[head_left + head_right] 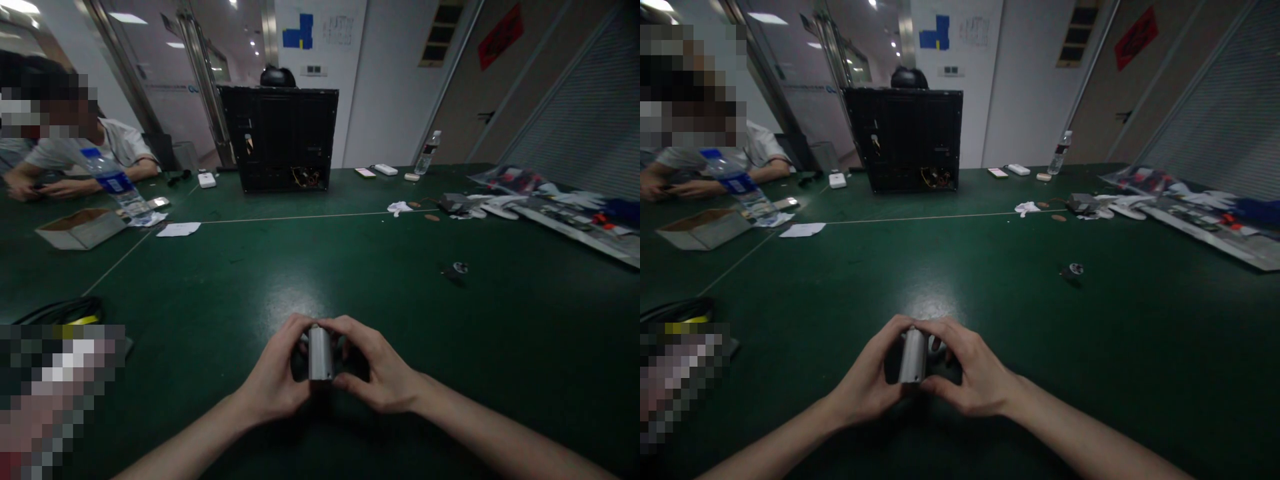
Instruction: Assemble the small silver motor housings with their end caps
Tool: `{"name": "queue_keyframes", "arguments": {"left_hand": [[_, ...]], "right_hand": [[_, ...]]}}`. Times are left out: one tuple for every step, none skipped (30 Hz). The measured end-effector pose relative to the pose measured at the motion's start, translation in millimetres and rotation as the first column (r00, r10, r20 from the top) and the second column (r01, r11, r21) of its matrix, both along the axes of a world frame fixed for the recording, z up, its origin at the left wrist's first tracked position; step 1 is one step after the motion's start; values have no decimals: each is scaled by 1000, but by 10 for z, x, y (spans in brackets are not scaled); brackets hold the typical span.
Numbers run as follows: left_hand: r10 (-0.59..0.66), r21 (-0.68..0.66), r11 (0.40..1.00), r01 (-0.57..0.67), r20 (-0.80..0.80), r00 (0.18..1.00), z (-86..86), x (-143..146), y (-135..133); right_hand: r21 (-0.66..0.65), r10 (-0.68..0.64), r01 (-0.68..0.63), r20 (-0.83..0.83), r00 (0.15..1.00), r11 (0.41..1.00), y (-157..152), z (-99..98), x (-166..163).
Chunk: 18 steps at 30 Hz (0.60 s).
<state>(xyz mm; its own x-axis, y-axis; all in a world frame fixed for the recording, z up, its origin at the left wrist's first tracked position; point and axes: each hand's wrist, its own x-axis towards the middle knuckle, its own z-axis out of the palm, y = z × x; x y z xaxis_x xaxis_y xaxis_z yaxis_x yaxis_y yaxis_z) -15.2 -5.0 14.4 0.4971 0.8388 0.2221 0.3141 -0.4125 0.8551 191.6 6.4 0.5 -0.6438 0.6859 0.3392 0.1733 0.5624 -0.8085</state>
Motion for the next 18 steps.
{"name": "queue_keyframes", "arguments": {"left_hand": [[-3,6,1000,3,3,1000,1,3,-1],[-13,8,1000,13,4,1000,1,2,-2],[-26,6,1000,26,4,1000,-2,-3,-1],[-44,-3,999,44,3,999,-6,-12,-1],[-61,-16,998,61,2,998,-12,-26,0],[-74,-30,997,74,5,997,-21,-42,1],[-81,-36,996,81,13,997,-31,-61,1],[-82,-36,996,83,21,996,-45,-78,1],[-79,-29,996,80,24,997,-60,-94,1],[-67,-20,998,67,21,998,-76,-106,0],[-48,-13,999,49,14,999,-92,-113,0],[-28,-12,1000,28,3,1000,-106,-114,-1],[-9,-15,1000,9,-3,1000,-119,-109,-1],[7,-19,1000,-7,-2,1000,-127,-99,-1],[18,-25,1000,-17,9,1000,-131,-86,-1],[25,-33,999,-24,27,999,-130,-71,0],[29,-48,998,-27,46,999,-124,-55,0],[38,-67,997,-33,64,997,-114,-39,1]], "right_hand": [[12,7,-7,3,1000,1000,-7,-7,4],[30,10,-11,10,1000,999,-14,-18,7],[53,9,-10,26,1000,999,-21,-29,10],[84,1,-5,47,999,996,-27,-41,12],[117,-8,0,70,997,993,-29,-53,12],[151,-15,2,88,996,989,-27,-65,11],[184,-18,-1,101,995,983,-21,-77,9],[219,-18,-7,109,994,976,-11,-90,6],[254,-19,-12,120,993,967,2,-104,3],[286,-27,-12,134,991,958,16,-119,0],[313,-41,-9,154,987,950,30,-135,-2],[333,-58,-4,177,983,943,41,-150,-2],[340,-72,3,191,979,941,49,-164,-2],[331,-79,11,192,978,944,52,-175,0],[309,-80,21,180,980,951,51,-181,3],[281,-81,34,160,984,959,46,-179,7],[249,-82,45,142,987,967,38,-170,10],[218,-87,58,128,988,974,28,-152,14]]}}
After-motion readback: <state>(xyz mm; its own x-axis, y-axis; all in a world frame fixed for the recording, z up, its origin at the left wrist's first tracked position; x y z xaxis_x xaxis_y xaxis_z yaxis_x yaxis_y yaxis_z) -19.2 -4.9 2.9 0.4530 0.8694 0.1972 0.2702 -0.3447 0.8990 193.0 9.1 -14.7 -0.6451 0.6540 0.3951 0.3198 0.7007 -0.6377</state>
